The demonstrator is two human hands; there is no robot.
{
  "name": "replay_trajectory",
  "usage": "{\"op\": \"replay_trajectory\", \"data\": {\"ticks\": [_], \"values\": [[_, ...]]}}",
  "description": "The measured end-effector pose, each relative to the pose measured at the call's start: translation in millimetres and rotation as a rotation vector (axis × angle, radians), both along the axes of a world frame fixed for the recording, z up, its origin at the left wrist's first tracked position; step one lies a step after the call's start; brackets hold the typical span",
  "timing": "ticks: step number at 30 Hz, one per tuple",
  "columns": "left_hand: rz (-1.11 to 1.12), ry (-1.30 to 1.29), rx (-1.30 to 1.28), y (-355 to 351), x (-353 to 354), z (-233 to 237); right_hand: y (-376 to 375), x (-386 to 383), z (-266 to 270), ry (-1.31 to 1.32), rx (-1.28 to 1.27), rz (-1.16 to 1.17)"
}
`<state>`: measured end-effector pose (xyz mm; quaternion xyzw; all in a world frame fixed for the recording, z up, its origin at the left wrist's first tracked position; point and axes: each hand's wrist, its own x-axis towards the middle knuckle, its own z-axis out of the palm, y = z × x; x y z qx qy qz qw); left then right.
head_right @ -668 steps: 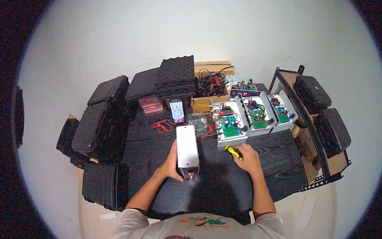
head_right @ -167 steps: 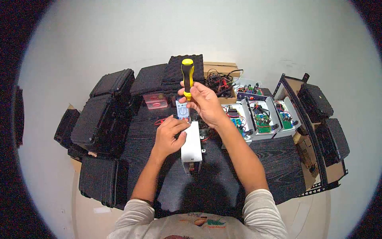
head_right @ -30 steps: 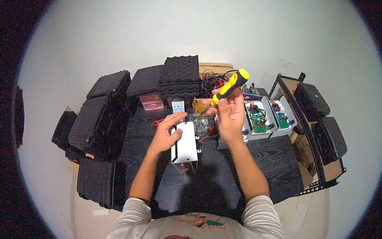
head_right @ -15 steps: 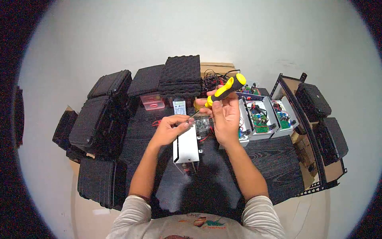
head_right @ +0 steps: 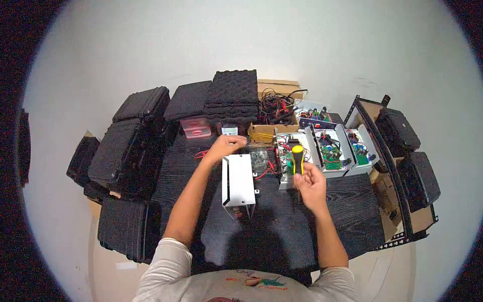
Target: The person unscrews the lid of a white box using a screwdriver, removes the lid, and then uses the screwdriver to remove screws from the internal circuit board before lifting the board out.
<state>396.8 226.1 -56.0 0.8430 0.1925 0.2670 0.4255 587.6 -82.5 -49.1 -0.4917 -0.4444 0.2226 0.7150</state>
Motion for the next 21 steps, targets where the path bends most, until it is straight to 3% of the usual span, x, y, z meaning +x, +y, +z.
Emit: {"op": "replay_trajectory", "data": {"ticks": [7, 11, 12, 15, 17, 21], "values": [[0.076, -0.072, -0.128, -34, -20, 35, -54, 25, -46, -0.572, -0.597, -0.197], [0.041, 0.026, 0.262, -98, -50, 88, -65, 27, -58, -0.688, -0.721, -0.217], [-0.009, 0.079, 0.165, -120, -55, 113, -65, 29, -62, -0.689, -0.730, -0.215], [0.034, 0.099, 0.435, -132, -51, 91, -65, 29, -66, -0.723, -0.759, -0.225], [0.065, 0.137, 0.440, -138, -49, 83, -62, 25, -60, -0.785, -0.785, -0.253], [0.080, 0.163, 0.436, -141, -52, 82, -51, -2, -26, -0.935, -0.539, -0.200]]}}
